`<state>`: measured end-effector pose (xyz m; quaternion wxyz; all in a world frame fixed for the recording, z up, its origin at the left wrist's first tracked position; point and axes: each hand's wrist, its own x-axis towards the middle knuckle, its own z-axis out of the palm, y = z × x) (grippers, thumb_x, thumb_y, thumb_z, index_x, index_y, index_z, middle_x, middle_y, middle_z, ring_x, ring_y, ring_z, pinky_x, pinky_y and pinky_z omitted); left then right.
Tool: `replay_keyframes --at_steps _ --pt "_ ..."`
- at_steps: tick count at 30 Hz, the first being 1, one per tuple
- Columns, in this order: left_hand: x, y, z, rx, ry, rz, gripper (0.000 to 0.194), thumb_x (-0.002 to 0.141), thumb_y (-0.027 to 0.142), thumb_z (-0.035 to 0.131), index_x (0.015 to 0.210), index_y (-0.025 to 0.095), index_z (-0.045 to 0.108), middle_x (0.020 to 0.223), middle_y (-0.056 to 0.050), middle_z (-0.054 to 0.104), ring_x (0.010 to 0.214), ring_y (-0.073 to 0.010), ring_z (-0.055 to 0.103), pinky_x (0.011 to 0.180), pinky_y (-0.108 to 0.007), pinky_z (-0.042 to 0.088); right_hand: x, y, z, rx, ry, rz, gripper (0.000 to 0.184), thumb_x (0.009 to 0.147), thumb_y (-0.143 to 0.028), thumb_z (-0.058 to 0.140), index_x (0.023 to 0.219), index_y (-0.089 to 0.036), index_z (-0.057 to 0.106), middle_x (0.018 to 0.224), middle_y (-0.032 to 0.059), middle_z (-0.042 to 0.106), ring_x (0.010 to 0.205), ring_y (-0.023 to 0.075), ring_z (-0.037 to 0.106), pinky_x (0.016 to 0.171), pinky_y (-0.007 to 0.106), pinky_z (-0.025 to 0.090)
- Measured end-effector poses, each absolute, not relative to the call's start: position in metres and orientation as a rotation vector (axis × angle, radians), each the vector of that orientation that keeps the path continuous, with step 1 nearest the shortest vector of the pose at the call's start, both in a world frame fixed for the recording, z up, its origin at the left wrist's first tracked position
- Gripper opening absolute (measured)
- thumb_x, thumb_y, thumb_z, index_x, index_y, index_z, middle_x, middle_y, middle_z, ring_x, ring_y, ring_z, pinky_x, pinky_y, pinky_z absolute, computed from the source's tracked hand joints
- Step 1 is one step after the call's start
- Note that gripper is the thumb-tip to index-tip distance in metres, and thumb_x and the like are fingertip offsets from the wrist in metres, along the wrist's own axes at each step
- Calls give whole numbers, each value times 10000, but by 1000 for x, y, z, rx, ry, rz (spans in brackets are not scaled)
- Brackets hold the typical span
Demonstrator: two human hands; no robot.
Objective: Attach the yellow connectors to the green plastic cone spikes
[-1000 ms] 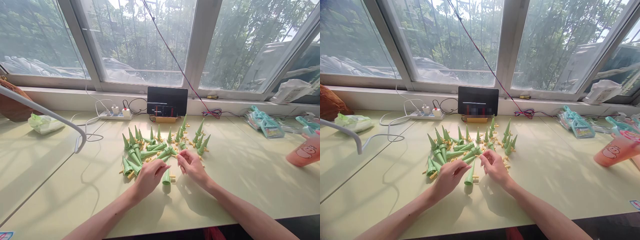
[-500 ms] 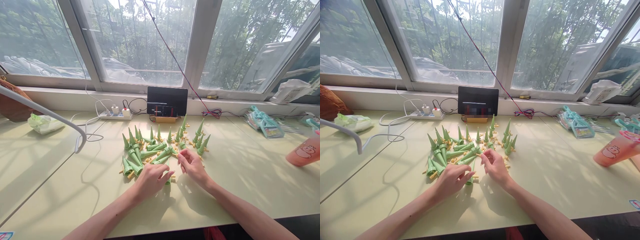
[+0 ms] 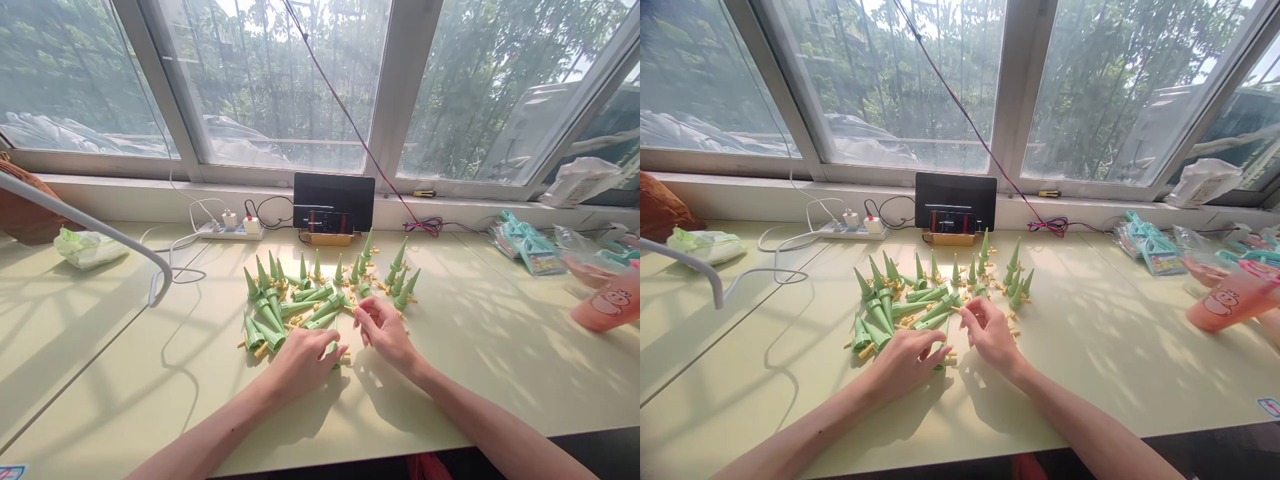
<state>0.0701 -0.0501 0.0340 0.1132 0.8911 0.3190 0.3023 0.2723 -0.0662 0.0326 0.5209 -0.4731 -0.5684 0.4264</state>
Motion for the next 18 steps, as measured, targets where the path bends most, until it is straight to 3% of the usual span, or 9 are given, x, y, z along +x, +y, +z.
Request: replay_keyframes --at_steps 9,18 --pt "71 -50 35 2634 927 737 189 949 280 593 1030 188 736 641 -15 709 524 -182 643 548 -294 449 272 -67 33 -1135 -1376 1010 330 942 -539 590 904 -212 556 743 -5 628 470 101 520 480 254 456" --pt "71 -53 46 2640 891 563 266 981 298 495 936 208 741 643 -13 679 514 -164 601 566 -279 414 272 -66 32 -1137 -1399 1005 332 948 -546 576 908 -217 552 741 0 626 483 113 521 487 262 460"
